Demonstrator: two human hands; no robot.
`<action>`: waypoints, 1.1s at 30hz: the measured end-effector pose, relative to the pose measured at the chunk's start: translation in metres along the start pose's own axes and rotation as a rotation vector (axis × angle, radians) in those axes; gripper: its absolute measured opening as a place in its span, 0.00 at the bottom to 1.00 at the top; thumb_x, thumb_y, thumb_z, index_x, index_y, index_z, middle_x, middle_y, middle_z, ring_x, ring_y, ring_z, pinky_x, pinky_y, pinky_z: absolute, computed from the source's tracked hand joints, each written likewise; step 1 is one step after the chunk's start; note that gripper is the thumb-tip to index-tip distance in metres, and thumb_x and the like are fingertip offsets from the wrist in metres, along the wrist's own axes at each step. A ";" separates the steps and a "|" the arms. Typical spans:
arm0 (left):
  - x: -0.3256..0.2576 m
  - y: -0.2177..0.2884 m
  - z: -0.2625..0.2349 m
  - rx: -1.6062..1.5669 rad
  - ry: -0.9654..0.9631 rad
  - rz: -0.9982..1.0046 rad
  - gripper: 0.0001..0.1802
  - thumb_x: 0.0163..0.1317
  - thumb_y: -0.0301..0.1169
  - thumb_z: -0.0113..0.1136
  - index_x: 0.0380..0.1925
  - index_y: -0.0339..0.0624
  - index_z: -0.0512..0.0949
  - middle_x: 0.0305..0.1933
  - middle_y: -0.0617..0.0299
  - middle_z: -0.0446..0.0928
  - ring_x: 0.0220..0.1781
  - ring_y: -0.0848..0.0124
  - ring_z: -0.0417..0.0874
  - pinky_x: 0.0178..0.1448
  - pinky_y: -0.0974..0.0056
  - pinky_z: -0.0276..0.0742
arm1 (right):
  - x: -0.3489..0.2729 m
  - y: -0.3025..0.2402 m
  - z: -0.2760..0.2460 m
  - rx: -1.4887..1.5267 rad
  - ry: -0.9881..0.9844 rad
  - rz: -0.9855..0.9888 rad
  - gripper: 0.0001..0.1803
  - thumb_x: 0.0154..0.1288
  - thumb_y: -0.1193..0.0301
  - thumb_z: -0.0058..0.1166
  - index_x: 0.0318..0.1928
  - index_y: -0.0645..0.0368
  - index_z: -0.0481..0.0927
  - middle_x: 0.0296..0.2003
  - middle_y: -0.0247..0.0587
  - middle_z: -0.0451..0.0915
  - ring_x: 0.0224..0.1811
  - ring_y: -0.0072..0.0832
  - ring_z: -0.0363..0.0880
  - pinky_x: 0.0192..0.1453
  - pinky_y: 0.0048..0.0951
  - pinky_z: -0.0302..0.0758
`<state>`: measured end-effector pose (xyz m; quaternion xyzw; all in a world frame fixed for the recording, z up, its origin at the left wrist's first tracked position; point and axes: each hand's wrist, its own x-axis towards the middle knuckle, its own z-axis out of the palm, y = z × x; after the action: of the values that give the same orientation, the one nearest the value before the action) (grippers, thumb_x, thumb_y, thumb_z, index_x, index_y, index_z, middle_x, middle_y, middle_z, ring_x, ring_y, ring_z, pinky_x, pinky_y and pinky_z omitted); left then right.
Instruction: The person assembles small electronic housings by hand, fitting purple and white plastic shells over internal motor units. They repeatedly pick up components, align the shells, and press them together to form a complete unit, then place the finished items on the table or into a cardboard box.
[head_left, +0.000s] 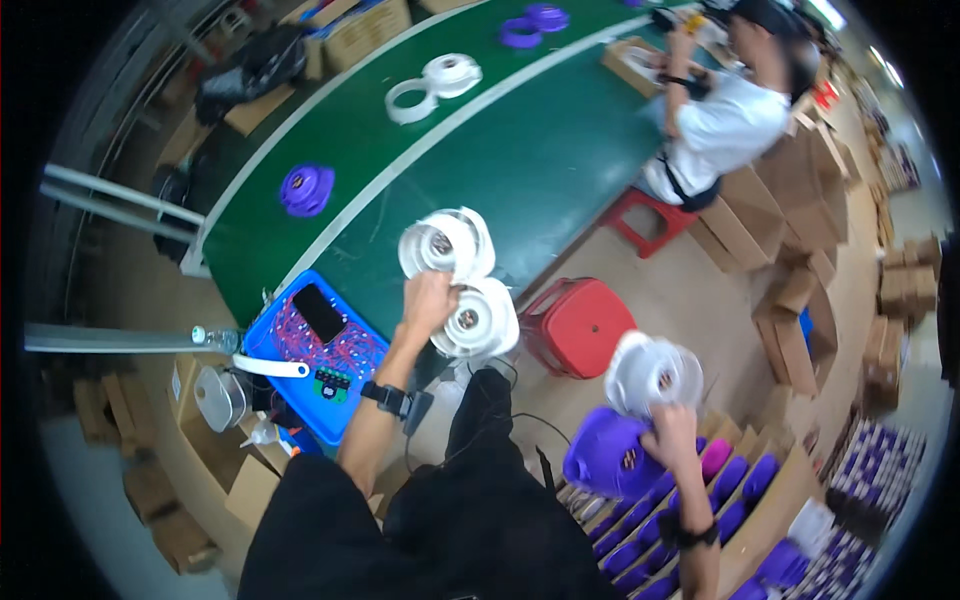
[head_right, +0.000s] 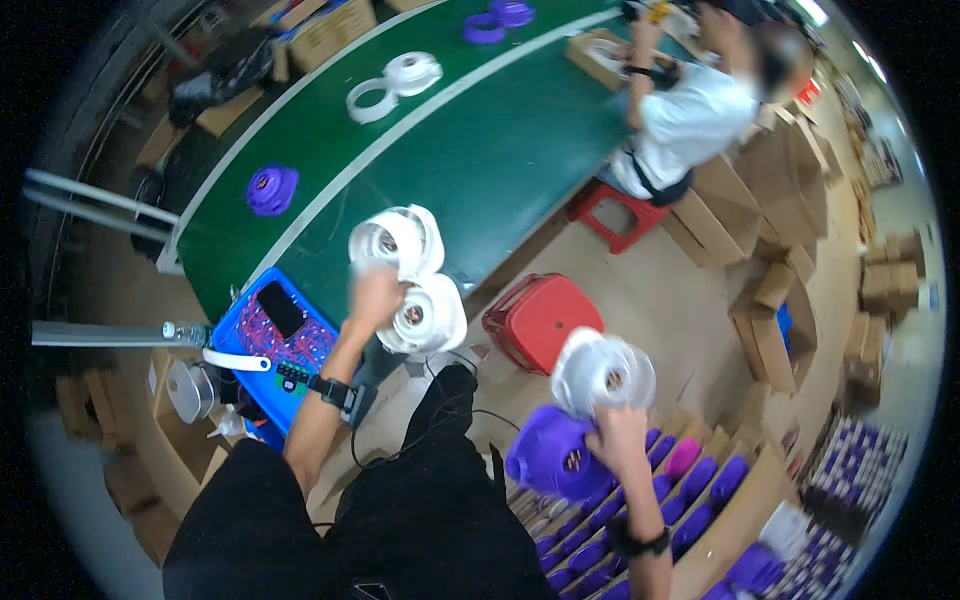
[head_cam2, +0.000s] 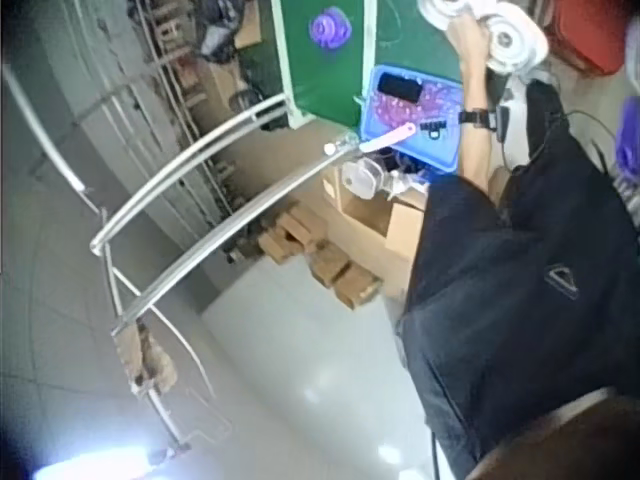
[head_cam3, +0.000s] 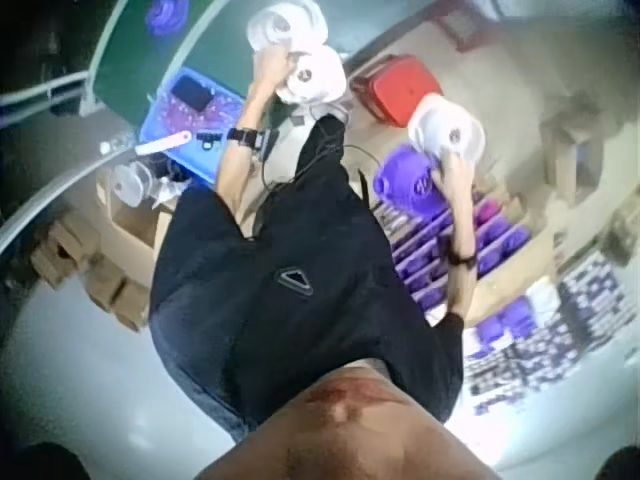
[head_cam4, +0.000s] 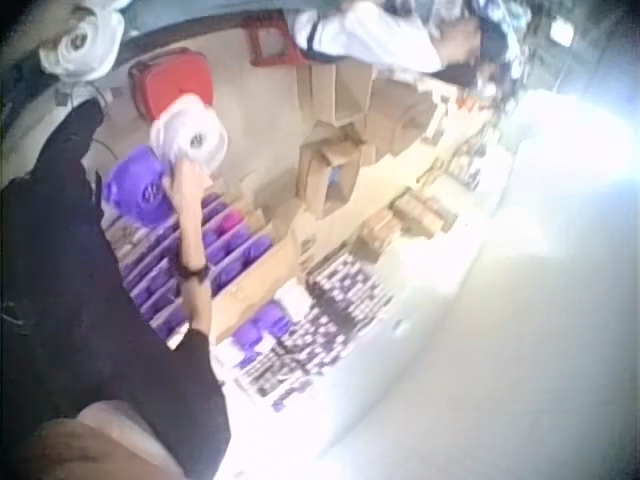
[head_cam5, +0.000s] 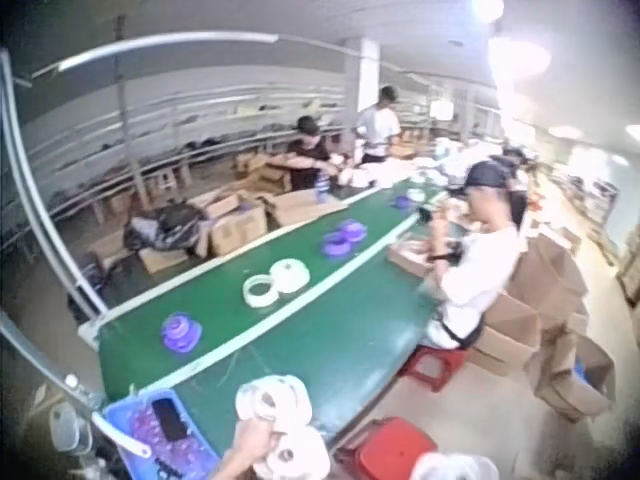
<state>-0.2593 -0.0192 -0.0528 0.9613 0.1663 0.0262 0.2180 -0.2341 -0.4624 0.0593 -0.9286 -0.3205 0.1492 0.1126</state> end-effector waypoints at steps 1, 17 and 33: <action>0.004 -0.026 -0.008 0.015 0.021 -0.086 0.12 0.55 0.37 0.64 0.27 0.38 0.84 0.27 0.42 0.81 0.33 0.45 0.84 0.40 0.45 0.79 | 0.061 -0.005 0.004 0.000 -0.082 -0.123 0.11 0.35 0.69 0.58 0.25 0.59 0.80 0.23 0.54 0.79 0.30 0.54 0.79 0.36 0.52 0.75; -0.002 -0.145 -0.010 0.140 -0.041 -0.569 0.11 0.56 0.32 0.61 0.33 0.35 0.83 0.35 0.37 0.82 0.41 0.41 0.84 0.48 0.42 0.79 | 0.450 -0.254 0.145 -0.521 -0.222 -0.851 0.07 0.61 0.68 0.57 0.33 0.44 0.88 0.33 0.33 0.88 0.38 0.30 0.88 0.46 0.36 0.79; 0.012 -0.102 -0.097 -0.187 0.151 -0.256 0.22 0.64 0.31 0.61 0.54 0.28 0.76 0.50 0.39 0.81 0.50 0.51 0.84 0.53 0.54 0.79 | 0.371 -0.212 0.107 0.064 0.056 -0.571 0.07 0.50 0.67 0.58 0.22 0.56 0.83 0.23 0.41 0.84 0.33 0.44 0.84 0.38 0.48 0.78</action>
<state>-0.2917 0.1111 -0.0090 0.9032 0.3000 0.0858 0.2947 -0.1125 -0.0540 -0.0519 -0.8006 -0.5608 0.0959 0.1879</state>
